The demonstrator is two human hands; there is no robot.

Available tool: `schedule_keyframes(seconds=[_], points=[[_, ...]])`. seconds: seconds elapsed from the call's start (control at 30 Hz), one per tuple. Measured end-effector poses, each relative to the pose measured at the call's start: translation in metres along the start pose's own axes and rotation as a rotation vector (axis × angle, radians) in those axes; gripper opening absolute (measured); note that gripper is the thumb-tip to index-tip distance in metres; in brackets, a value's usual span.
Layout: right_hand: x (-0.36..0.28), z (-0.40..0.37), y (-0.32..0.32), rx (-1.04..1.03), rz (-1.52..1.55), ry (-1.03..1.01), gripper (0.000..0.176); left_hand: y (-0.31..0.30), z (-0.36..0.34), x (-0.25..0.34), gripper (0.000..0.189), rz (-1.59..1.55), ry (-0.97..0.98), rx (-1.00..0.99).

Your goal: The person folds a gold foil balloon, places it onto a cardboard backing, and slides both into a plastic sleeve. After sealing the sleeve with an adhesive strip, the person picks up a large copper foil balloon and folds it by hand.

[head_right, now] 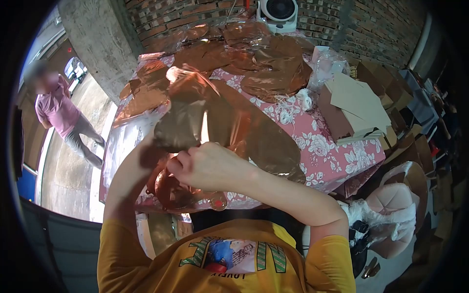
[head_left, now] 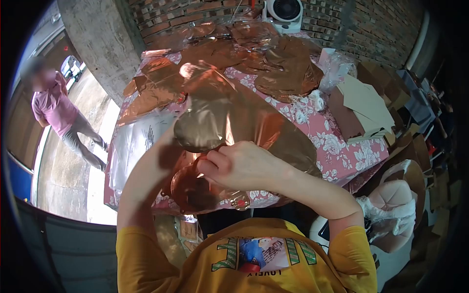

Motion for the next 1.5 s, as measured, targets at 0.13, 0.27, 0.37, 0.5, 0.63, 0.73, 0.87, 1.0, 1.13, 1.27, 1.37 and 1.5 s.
schedule_keyframes(seconds=[0.13, 0.27, 0.37, 0.5, 0.63, 0.73, 0.87, 1.0, 1.13, 1.27, 1.37, 1.5], points=[[-0.005, -0.016, 0.023, -0.143, 0.026, 0.013, 0.029, 0.01, 0.123, 0.034, 0.051, -0.137, -0.113, 0.052], [-0.019, -0.023, 0.035, -0.136, 0.027, 0.043, 0.023, -0.02, 0.142, 0.042, 0.053, -0.265, -0.206, 0.078], [-0.03, -0.022, 0.04, -0.117, -0.069, 0.04, 0.014, 0.009, 0.12, 0.056, 0.053, -0.162, -0.147, 0.144], [-0.037, -0.018, 0.041, -0.069, -0.096, 0.089, 0.016, 0.018, 0.135, 0.047, 0.03, 0.123, 0.038, 0.238], [-0.044, -0.016, 0.039, -0.094, -0.143, 0.14, 0.02, 0.038, 0.155, 0.044, 0.038, 0.444, 0.173, 0.302], [-0.055, -0.02, 0.042, -0.072, -0.108, 0.165, 0.022, 0.037, 0.176, 0.048, 0.032, 0.721, 0.285, 0.338], [-0.075, -0.024, 0.06, 0.011, -0.144, 0.216, 0.021, 0.011, 0.224, 0.041, 0.037, 0.978, 0.271, 0.237], [-0.085, -0.017, 0.061, 0.088, -0.104, 0.253, 0.035, 0.012, 0.232, 0.04, 0.042, 1.048, 0.359, 0.202], [-0.093, -0.009, 0.06, 0.143, -0.065, 0.222, 0.034, 0.035, 0.203, 0.052, 0.048, 1.294, 0.424, 0.361], [-0.091, -0.013, 0.068, 0.098, -0.021, 0.199, 0.035, 0.018, 0.216, 0.054, 0.044, 1.31, 0.538, 0.389], [-0.09, -0.018, 0.073, 0.097, 0.005, 0.193, 0.036, 0.005, 0.229, 0.056, 0.039, 1.249, 0.513, 0.362], [-0.086, -0.022, 0.075, 0.129, 0.028, 0.202, 0.036, 0.003, 0.219, 0.06, 0.039, 1.312, 0.589, 0.426]])
Point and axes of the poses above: each hand's wrist, its own z-axis towards the middle knuckle, its own y-axis out of the palm, x = y × z, the point moved 5 cm from there along z, towards the middle knuckle, and after that the axes turned 3 degrees about x, right-handed, at the moved point
